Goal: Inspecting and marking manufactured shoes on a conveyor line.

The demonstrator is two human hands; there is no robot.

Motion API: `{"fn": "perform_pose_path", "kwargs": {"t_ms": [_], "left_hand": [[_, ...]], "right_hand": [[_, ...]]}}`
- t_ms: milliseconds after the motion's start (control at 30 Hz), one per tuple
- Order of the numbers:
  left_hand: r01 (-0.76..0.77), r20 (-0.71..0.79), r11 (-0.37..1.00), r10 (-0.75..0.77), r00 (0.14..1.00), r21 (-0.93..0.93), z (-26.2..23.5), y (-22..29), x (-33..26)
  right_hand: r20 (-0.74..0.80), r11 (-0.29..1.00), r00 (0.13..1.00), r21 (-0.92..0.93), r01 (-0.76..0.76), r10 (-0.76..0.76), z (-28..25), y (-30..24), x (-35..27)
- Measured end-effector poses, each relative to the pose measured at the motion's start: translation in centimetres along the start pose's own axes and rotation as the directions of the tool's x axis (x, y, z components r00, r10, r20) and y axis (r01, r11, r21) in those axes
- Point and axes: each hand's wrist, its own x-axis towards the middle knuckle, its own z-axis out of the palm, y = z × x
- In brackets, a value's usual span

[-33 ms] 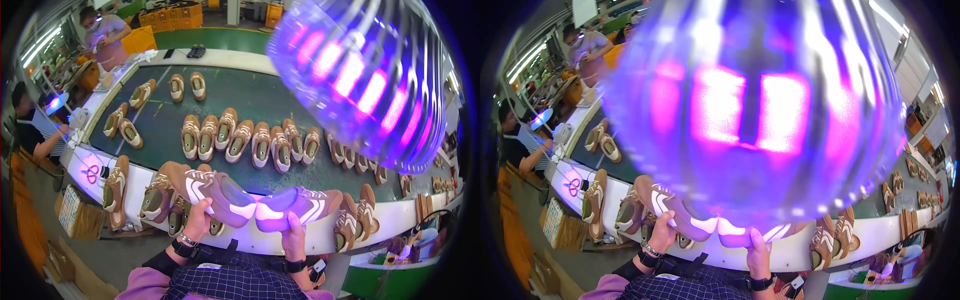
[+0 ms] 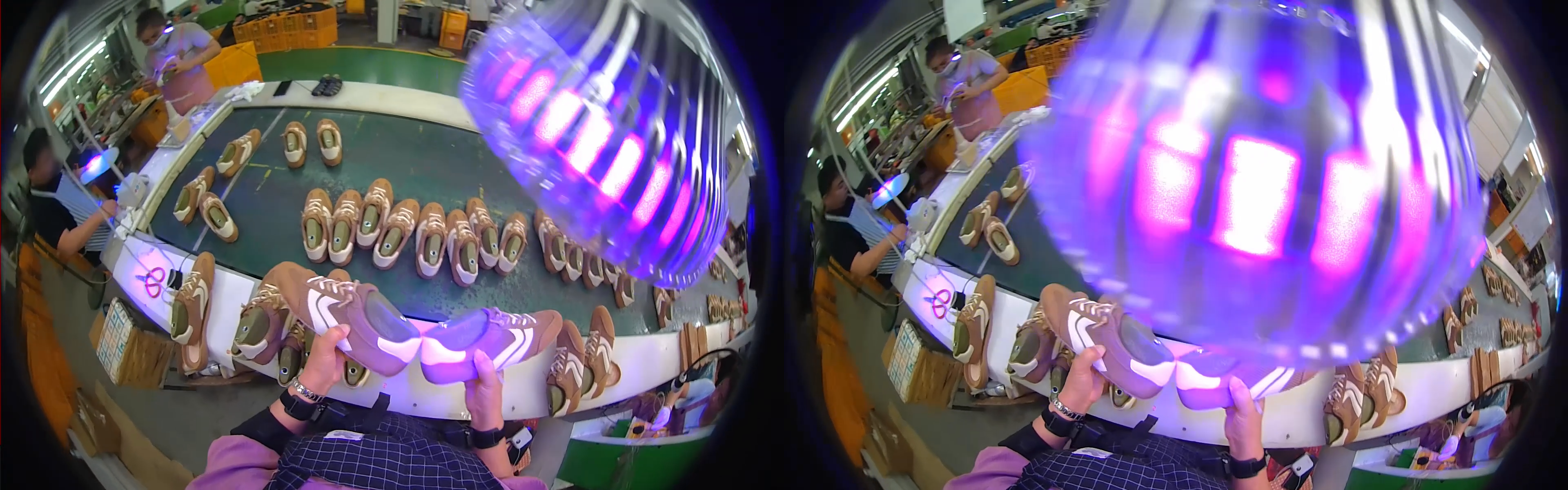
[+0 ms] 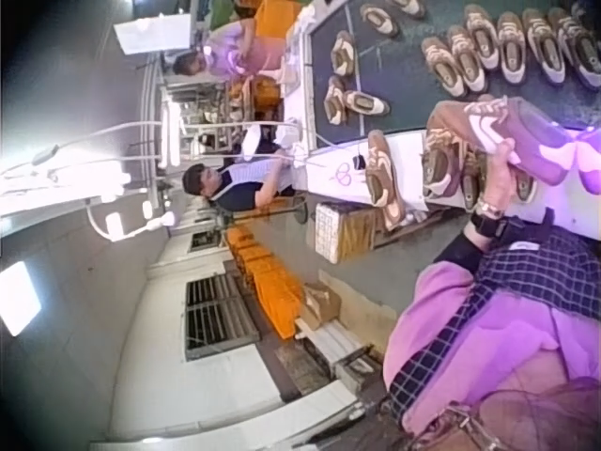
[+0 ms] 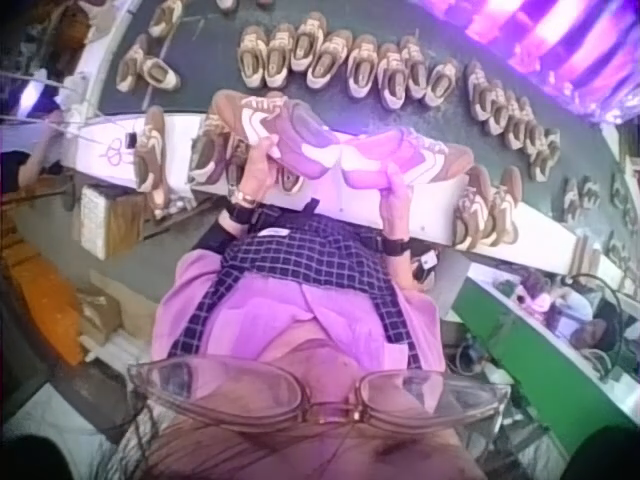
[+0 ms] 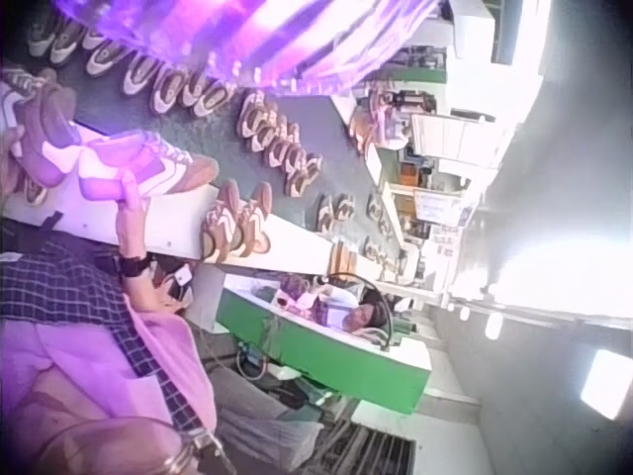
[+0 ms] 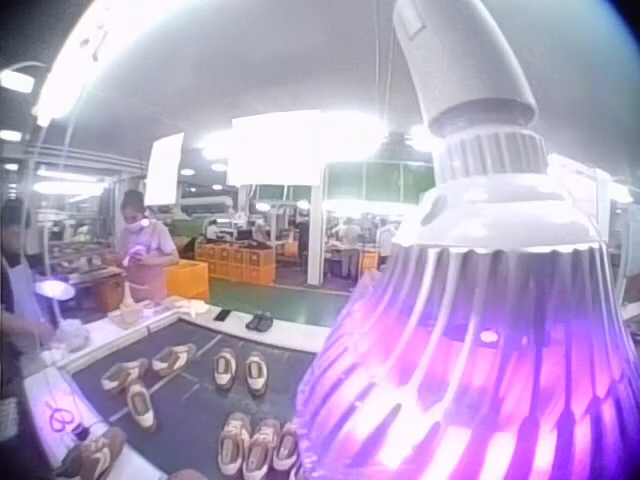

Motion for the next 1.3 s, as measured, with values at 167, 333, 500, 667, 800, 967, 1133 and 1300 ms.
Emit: {"fn": "perform_pose_path", "kwargs": {"t_ms": [167,333,500,667,800,967,1133,1300], "left_hand": [[0.136,0.110,0.989,-0.130,0.985,-0.050,-0.4,1.8,-0.2],[0.205,0.133,0.970,-0.188,0.973,-0.129,-2.2,6.1,3.7],[0.106,0.048,0.989,-0.102,0.994,-0.099,-10.1,13.8,15.5],[0.092,-0.649,0.940,0.154,0.745,0.329,-17.3,16.5,21.6],[0.014,-0.212,0.766,0.161,0.964,0.643,-11.8,16.1,21.2],[0.058,-0.056,0.555,-0.021,0.998,0.830,-11.3,14.6,22.8],[0.206,-0.203,0.187,-0.035,0.979,0.961,-9.3,10.7,27.1],[0.222,-0.237,0.129,0.112,0.965,0.966,-11.1,5.8,31.8]], "right_hand": [[0.134,0.963,0.983,0.221,-0.156,0.128,1.6,-0.9,0.5],[0.247,0.877,0.883,0.179,-0.446,0.399,-0.6,3.1,1.5],[0.440,0.856,0.779,0.045,-0.516,0.446,4.7,1.1,5.9],[0.617,0.906,0.776,0.242,-0.348,0.133,21.0,0.4,20.5],[0.010,0.983,0.983,-0.035,-0.183,0.183,25.0,3.9,38.4],[0.155,0.727,0.987,-0.684,0.069,0.052,23.7,15.1,35.0],[0.358,0.162,0.930,-0.916,0.367,-0.082,22.7,17.4,25.3],[0.243,0.114,0.970,-0.963,0.244,-0.019,24.0,18.2,27.9]]}}
